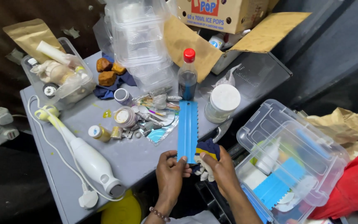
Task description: Sorting and assembling small plastic components, a small jar, and fabric pieces on a cluttered workspace.
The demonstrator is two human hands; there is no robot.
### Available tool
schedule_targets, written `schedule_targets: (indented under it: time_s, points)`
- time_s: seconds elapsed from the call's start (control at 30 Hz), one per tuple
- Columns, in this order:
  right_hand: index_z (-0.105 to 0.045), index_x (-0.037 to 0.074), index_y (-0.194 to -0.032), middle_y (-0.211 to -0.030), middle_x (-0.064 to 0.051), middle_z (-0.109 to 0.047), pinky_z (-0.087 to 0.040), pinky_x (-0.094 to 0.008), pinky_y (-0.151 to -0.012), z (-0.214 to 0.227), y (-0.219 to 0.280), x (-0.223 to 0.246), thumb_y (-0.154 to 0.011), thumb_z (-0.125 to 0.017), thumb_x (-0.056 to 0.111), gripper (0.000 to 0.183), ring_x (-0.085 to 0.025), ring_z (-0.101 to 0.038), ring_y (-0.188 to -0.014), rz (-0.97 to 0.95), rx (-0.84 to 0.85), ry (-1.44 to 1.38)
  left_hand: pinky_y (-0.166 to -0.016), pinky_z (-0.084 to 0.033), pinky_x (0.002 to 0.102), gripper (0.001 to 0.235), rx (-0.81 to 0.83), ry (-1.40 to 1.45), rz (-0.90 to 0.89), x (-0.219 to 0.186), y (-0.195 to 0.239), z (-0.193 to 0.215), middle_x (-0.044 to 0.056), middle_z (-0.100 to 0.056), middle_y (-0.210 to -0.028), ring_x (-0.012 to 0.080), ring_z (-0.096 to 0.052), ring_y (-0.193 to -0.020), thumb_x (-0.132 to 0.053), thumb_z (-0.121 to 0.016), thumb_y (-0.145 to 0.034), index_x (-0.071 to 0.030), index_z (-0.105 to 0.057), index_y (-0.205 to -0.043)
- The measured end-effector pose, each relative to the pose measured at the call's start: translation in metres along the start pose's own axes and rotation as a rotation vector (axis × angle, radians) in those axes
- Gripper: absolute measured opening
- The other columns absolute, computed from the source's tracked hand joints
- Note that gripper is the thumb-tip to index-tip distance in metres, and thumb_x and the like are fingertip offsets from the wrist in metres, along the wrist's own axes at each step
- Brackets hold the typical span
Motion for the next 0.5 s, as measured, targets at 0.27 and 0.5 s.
schedule_targets:
  time_s: [0.27,0.5]
  points:
    - [-0.077,0.000,-0.120,-0.101,-0.016,-0.078,-0.059,-0.044,-0.083,-0.007,0.018,0.010,-0.088,-0.083,-0.003,0.033,-0.030,-0.074,-0.090,-0.040,0.124,-0.120,-0.094,-0.067,0.039,0.037,0.317,-0.079,0.047,-0.030,0.018,0.010,0.012,-0.083,-0.117,0.0247,-0.079,-0.105,-0.009,-0.079,-0.090,-0.007,-0.073,-0.126]
    - [-0.079,0.002,-0.143,-0.123,-0.017,-0.088,-0.066,-0.045,-0.095,-0.021,0.053,0.032,-0.086,-0.085,0.007,0.057,-0.032,-0.083,-0.108,-0.109,0.272,0.065,-0.106,-0.060,0.051,0.087,0.454,0.585,0.187,-0.039,0.012,-0.003,0.027,-0.074,-0.152,0.0405,-0.072,-0.127,0.000,-0.057,-0.097,-0.021,-0.044,-0.181]
Point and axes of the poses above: each hand's wrist, its own y-axis away from the middle knuckle, its own z-axis out of the back of the hand, x = y × z, the point moved 7 cm from there along -y, towards the middle knuckle
